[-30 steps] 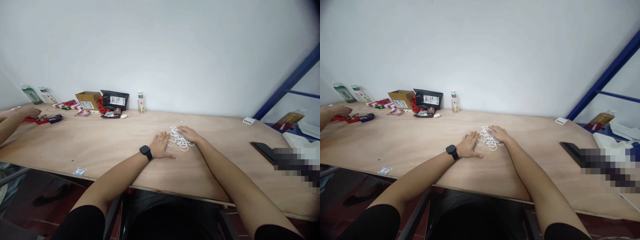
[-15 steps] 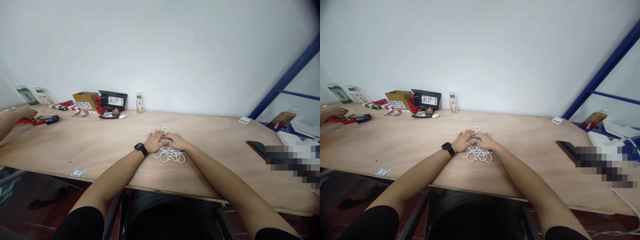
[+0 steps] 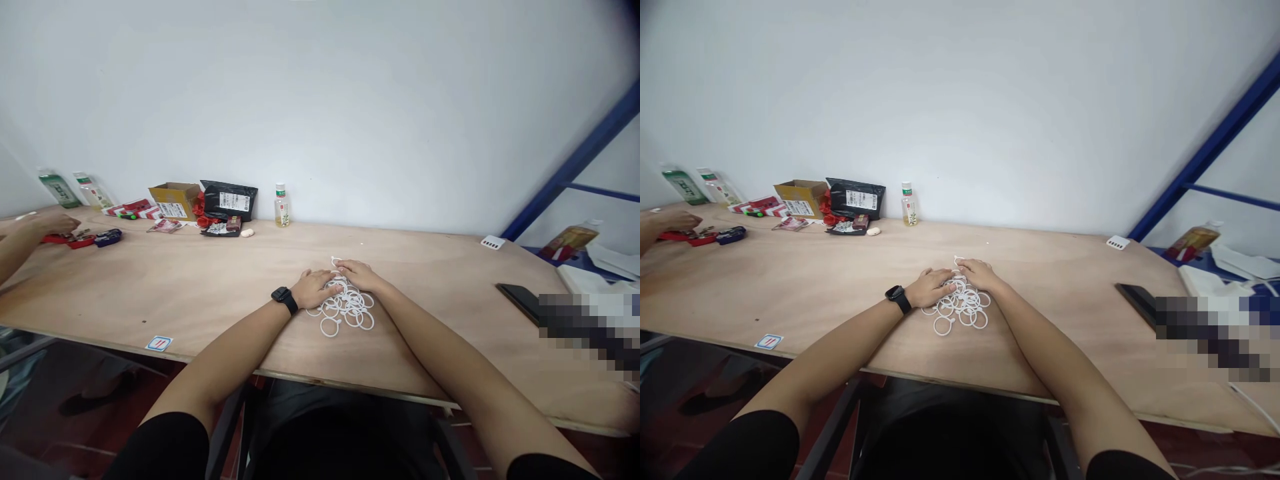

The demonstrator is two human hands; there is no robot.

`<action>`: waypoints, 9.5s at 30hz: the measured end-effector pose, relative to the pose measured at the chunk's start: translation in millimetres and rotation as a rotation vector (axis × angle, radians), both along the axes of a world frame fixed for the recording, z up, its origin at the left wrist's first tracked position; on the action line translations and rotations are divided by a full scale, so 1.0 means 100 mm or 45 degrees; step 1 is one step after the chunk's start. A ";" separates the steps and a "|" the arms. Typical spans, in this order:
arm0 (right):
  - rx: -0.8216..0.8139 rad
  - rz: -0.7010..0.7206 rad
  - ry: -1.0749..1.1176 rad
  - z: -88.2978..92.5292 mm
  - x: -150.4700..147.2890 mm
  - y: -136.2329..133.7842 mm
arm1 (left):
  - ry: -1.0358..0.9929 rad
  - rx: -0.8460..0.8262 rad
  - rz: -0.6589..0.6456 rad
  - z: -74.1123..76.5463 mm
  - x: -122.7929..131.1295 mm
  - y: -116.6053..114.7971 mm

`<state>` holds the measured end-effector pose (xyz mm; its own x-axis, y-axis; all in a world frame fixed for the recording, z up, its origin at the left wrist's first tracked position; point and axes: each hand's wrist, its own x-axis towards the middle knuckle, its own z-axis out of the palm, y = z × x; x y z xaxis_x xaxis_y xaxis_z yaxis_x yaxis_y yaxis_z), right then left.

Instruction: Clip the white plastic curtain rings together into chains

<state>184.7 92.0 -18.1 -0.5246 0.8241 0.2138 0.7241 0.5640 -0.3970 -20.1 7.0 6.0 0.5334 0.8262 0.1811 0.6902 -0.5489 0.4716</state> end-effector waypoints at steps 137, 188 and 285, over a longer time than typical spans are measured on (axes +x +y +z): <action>0.825 0.108 0.499 0.26 -0.06 -0.77 | -1.113 -0.147 0.179 0.01 0.13 -0.01; 0.057 0.269 0.412 0.24 0.01 -0.65 | -0.484 0.399 0.022 -0.03 0.03 0.05; 0.286 0.077 0.110 0.28 0.19 -0.53 | 0.066 0.003 0.457 0.07 -0.05 0.07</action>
